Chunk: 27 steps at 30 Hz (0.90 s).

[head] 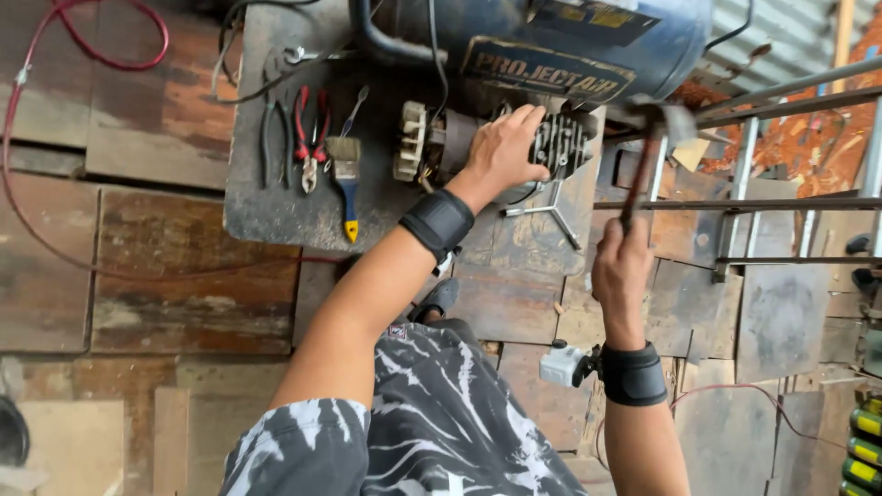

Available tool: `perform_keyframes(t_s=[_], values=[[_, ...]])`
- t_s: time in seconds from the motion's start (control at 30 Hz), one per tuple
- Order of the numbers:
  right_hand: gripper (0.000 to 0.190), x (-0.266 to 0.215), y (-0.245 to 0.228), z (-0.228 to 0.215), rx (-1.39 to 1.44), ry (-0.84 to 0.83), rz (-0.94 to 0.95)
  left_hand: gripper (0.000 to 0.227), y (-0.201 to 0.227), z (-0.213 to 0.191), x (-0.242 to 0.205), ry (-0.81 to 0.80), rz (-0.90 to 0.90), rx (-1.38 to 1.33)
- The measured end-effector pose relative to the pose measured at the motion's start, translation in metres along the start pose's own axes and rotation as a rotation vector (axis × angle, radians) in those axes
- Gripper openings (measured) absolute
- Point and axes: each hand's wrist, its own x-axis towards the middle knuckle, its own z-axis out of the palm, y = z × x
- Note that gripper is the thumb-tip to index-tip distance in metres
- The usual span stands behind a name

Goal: Disassembling and inspecting the cylinder head and engine components of an air compressor using various tools.

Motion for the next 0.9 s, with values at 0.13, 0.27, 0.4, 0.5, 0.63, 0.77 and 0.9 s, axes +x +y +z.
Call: perform_keyframes(t_s=[0.13, 0.27, 0.4, 0.5, 0.63, 0.77, 0.9], values=[[0.025, 0.003, 0.021, 0.016, 0.134, 0.04, 0.072, 0.1, 0.002, -0.004, 0.002, 0.008, 0.062, -0.004], [0.024, -0.001, 0.04, 0.013, -0.122, -0.005, -0.062, 0.1, 0.01, -0.005, 0.003, -0.012, 0.013, -0.01], [0.024, -0.004, 0.004, 0.01, 0.14, 0.059, 0.047, 0.101, 0.003, -0.005, -0.005, -0.007, -0.003, -0.002], [0.024, 0.003, 0.022, 0.015, 0.181, 0.052, 0.037, 0.097, 0.005, -0.005, -0.002, -0.027, 0.057, -0.038], [0.024, 0.006, 0.017, 0.003, 0.01, -0.003, -0.032, 0.099, 0.007, -0.007, 0.004, -0.02, 0.021, -0.021], [0.024, 0.002, 0.0, 0.002, 0.19, 0.049, 0.103, 0.099, -0.001, -0.002, -0.001, -0.002, 0.048, -0.018], [0.025, 0.007, 0.025, 0.01, 0.059, -0.017, 0.007, 0.099, 0.006, -0.003, 0.003, -0.024, 0.048, -0.022]])
